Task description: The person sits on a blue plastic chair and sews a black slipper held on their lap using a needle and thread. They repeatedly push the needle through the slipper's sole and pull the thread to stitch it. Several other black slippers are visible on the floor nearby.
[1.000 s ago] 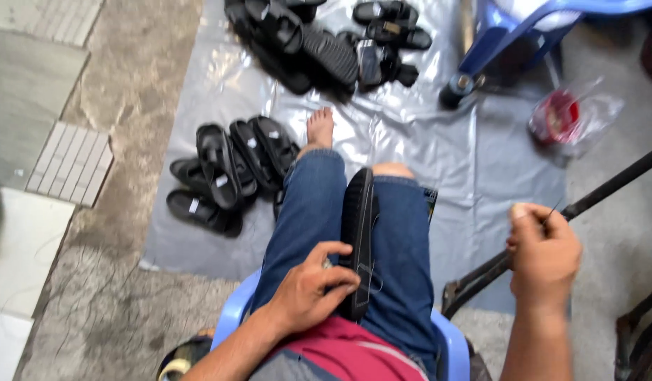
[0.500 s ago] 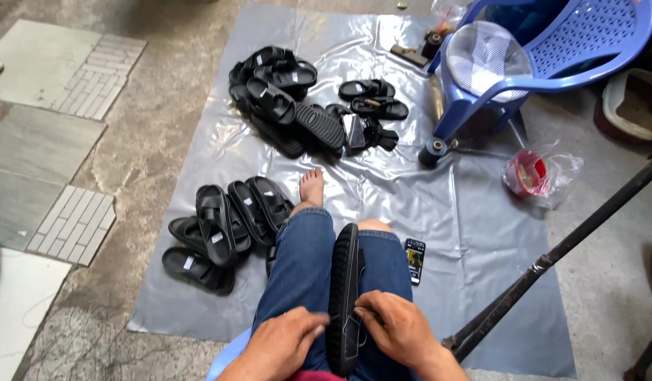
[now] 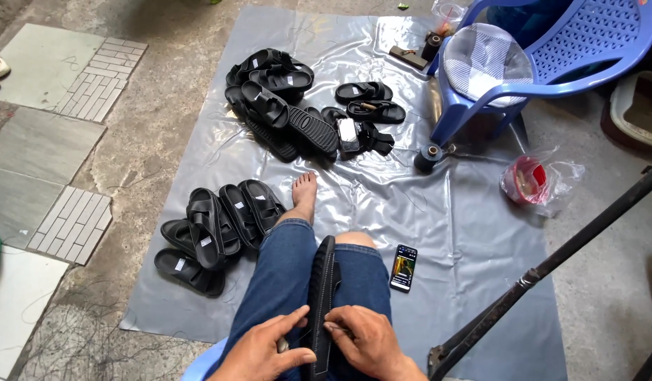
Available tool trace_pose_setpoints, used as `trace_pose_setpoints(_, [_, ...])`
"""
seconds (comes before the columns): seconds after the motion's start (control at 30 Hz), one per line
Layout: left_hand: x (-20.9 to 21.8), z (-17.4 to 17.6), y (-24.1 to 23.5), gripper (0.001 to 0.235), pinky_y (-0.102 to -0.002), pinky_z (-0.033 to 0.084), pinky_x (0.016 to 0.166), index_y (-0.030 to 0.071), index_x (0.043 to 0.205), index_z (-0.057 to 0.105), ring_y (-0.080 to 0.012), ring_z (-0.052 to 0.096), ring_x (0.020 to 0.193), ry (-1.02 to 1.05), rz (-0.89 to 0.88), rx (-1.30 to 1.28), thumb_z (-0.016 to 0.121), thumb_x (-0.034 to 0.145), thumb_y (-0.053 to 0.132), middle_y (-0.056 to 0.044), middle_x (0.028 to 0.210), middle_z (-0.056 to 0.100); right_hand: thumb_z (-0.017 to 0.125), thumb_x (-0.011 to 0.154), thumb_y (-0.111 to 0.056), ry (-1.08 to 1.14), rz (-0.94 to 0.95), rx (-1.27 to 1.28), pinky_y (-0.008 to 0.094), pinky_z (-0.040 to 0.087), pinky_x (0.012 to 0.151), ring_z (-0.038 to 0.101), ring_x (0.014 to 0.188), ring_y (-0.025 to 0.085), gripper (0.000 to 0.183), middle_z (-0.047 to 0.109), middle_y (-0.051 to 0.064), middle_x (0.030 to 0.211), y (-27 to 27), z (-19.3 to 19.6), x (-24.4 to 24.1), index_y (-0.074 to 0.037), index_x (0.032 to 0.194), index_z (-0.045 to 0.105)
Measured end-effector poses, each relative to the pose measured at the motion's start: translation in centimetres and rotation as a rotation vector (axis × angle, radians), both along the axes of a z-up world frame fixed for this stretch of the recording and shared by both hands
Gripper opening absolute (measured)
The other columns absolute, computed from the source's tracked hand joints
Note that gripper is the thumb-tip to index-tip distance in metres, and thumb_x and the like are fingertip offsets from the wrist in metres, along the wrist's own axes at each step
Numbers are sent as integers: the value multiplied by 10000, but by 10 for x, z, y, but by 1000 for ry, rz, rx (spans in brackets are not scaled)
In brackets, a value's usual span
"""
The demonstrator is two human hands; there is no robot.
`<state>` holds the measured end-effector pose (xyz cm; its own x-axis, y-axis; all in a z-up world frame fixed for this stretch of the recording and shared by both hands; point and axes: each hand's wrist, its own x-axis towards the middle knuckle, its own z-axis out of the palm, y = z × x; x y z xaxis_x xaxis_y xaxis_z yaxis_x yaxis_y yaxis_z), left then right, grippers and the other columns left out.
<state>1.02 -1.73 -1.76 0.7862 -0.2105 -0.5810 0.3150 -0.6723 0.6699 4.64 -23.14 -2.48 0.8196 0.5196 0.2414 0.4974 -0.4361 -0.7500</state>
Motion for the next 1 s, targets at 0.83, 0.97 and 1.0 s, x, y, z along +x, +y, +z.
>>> trace_pose_setpoints(0.83, [28,17,60,278,-175,398,339,82,871,743,-99,606,497,275,303,-534,571,763,272,-12,1080,701,597,828,-328,747,76,-217,195,480,569,620,596,32,148,673,-81,655,-27,21,-24,-196,793,652])
trace_pose_setpoints(0.97, [24,-14,97,286,-338,399,690,113,961,695,-198,543,894,-209,426,83,493,844,277,-84,971,587,548,823,-342,573,59,-287,280,446,902,612,1043,138,362,631,-4,1148,-46,22,-21,-190,1151,561])
trace_pose_setpoints(1.0, [17,-22,104,334,-441,405,897,149,1059,634,-264,462,1177,-550,265,405,551,813,360,-91,1283,486,475,861,-282,521,27,-242,295,427,943,587,1095,155,339,609,20,1190,-48,25,-18,-170,1173,548])
